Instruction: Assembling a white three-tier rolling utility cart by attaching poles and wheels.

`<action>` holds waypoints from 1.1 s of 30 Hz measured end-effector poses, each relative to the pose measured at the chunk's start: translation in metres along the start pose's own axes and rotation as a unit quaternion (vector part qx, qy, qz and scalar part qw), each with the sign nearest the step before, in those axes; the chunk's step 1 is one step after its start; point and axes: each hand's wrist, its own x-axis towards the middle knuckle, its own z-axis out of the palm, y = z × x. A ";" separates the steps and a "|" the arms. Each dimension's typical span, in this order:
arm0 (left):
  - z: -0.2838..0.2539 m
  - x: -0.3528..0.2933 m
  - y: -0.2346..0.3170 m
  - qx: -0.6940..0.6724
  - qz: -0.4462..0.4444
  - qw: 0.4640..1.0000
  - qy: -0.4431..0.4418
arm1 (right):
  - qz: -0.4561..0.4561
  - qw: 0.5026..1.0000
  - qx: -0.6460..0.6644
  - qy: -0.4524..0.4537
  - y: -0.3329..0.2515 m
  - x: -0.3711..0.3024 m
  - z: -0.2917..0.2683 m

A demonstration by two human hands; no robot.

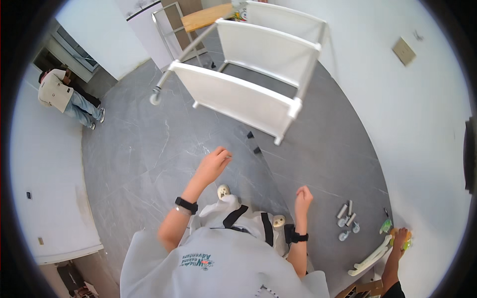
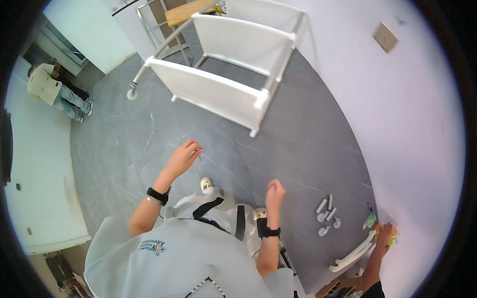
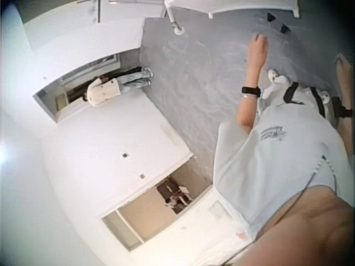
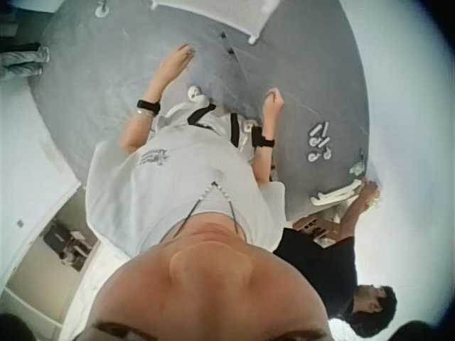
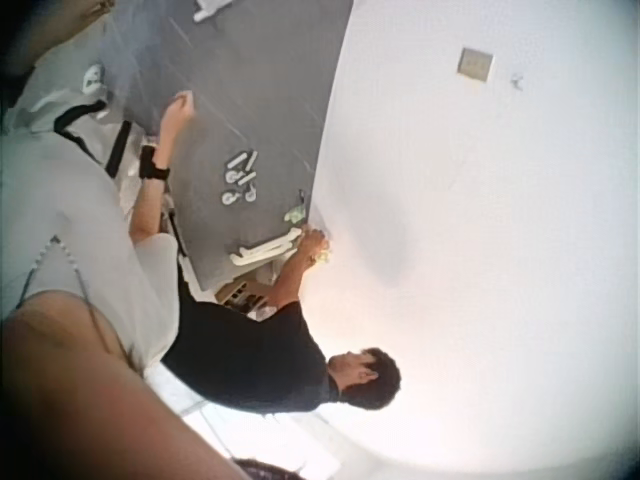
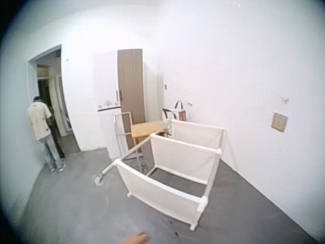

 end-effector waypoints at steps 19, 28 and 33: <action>-0.197 0.157 -0.129 0.283 -0.162 0.913 0.244 | -0.322 0.937 0.052 -0.125 -0.249 0.169 0.260; -0.202 0.168 -0.153 0.223 -0.261 0.930 0.127 | -0.498 0.839 -0.204 -0.075 -0.313 0.207 0.365; -0.208 0.169 -0.161 0.175 -0.216 0.952 0.132 | -0.409 0.820 -0.380 -0.127 -0.295 0.213 0.415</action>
